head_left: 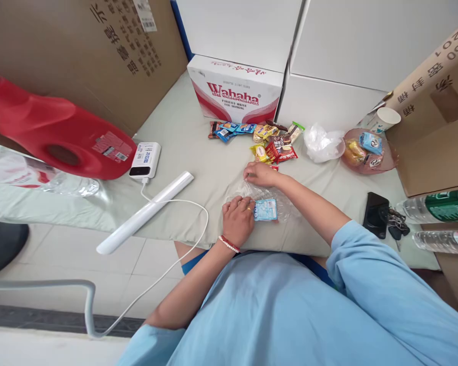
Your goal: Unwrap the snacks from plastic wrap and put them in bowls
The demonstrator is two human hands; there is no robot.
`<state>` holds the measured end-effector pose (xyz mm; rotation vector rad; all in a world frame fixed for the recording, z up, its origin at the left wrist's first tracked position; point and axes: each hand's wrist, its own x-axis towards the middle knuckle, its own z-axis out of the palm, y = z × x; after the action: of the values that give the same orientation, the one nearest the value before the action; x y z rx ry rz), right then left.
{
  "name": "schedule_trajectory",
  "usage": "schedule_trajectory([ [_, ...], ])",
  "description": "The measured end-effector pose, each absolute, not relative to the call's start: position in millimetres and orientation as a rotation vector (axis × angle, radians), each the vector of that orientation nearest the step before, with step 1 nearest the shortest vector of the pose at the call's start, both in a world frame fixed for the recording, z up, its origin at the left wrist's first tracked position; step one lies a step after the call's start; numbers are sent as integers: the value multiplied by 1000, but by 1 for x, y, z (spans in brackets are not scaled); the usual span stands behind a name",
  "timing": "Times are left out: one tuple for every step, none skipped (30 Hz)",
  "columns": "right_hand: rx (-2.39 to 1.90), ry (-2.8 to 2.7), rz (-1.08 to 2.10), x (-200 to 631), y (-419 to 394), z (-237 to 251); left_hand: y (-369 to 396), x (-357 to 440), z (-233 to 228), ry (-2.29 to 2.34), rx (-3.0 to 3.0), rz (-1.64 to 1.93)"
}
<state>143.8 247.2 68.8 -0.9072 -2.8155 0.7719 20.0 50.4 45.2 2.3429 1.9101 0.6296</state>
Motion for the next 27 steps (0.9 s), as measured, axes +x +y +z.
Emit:
schedule_trajectory([
  [-998,-2807,801,143,248,69,52,21,46,1939,2316,595],
  [-1099,-2795,815,143,248,68,54,21,47,1963,2295,562],
  [-1197,-2782,812,143,248,68,55,23,49,1976,2283,527],
  [-1280,-2769,798,142,248,67,56,24,51,1975,2281,488],
  [-1341,-2759,779,142,248,67,58,25,52,1965,2283,445],
  [-1380,-2751,760,141,248,67,59,26,54,1944,2290,400],
  [-1405,-2745,744,141,248,68,61,27,55,1916,2297,355],
  [-1427,-2742,733,141,247,71,64,27,55,1890,2302,313],
  [-1444,-2736,723,141,245,74,66,27,56,1868,2305,276],
  [-1453,-2725,714,142,242,79,68,27,56,1850,2307,246],
  [-1453,-2708,708,143,238,85,71,26,55,1834,2308,223],
  [-1447,-2686,708,144,233,91,73,25,54,1822,2308,209],
  [-1435,-2660,714,146,226,97,75,25,53,1815,2304,208],
  [-1420,-2632,726,148,217,102,76,25,52,1813,2296,220],
  [-1404,-2605,745,150,206,106,77,25,51,1817,2286,246],
  [-1388,-2585,765,152,195,109,78,25,49,1831,2270,284],
  [-1376,-2569,780,154,182,110,78,26,47,1856,2247,329],
  [-1366,-2555,783,156,169,109,77,27,45,1887,2216,377],
  [-1360,-2547,773,158,155,106,76,27,43,1916,2179,424],
  [-1358,-2543,753,159,142,102,75,27,41,1936,2135,471],
  [-1357,-2541,726,161,130,97,74,26,38,1942,2077,528],
  [-1354,-2542,698,162,119,91,72,24,35,1931,2013,587],
  [-1349,-2548,670,164,109,85,70,21,32,1909,1951,643],
  [-1336,-2562,642,165,101,79,69,18,29,1887,1893,692],
  [-1317,-2585,613,166,94,73,67,13,26,1873,1844,731],
  [-1299,-2612,580,167,88,68,66,7,24,1869,1810,754],
  [-1287,-2644,542,169,83,64,66,1,22,1877,1775,776],
])
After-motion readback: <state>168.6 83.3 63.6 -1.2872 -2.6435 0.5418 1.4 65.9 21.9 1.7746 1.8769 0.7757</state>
